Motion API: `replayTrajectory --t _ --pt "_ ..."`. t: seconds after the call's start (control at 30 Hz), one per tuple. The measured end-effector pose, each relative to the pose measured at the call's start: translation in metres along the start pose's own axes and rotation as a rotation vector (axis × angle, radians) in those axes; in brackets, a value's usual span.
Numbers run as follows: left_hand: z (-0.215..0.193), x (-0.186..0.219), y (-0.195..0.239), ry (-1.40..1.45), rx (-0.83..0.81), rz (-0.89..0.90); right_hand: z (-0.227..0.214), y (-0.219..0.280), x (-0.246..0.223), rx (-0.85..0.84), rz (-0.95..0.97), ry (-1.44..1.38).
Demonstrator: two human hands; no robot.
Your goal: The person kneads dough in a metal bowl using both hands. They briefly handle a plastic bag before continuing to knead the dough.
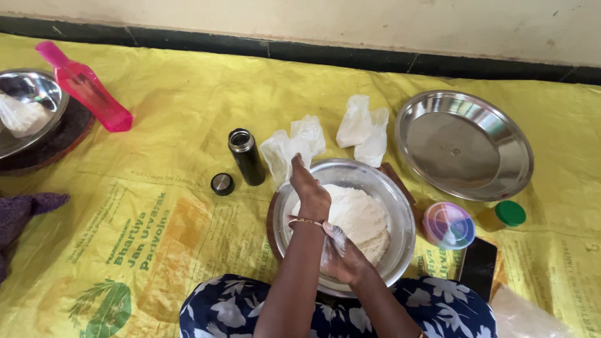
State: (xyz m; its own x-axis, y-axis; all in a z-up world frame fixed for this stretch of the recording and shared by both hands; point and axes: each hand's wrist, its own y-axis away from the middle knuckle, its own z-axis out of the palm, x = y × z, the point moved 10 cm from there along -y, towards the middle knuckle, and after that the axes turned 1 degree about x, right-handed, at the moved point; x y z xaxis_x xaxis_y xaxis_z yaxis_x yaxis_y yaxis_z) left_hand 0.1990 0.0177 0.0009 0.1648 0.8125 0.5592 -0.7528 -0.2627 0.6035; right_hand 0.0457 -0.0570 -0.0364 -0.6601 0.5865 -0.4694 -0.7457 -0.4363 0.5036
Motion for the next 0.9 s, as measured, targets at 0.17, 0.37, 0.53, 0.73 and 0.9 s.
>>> replayTrajectory --t 0.17,0.37,0.53,0.73,0.9 --pt "0.003 -0.001 -0.008 -0.002 0.011 0.003 -0.001 -0.002 0.013 -0.159 0.032 -0.042" --pt "0.013 -0.001 -0.011 0.001 -0.006 0.001 0.054 0.043 0.017 -0.548 0.035 0.172" --pt "0.02 0.003 0.0 0.016 0.04 -0.054 0.09 0.064 0.011 -0.651 0.027 0.199" --pt "0.022 0.023 0.006 0.018 0.092 0.008 0.048 0.05 0.042 -0.524 -0.055 0.22" --pt "0.015 0.059 0.004 -0.597 0.246 0.362 -0.003 0.029 0.075 -0.091 0.107 0.243"
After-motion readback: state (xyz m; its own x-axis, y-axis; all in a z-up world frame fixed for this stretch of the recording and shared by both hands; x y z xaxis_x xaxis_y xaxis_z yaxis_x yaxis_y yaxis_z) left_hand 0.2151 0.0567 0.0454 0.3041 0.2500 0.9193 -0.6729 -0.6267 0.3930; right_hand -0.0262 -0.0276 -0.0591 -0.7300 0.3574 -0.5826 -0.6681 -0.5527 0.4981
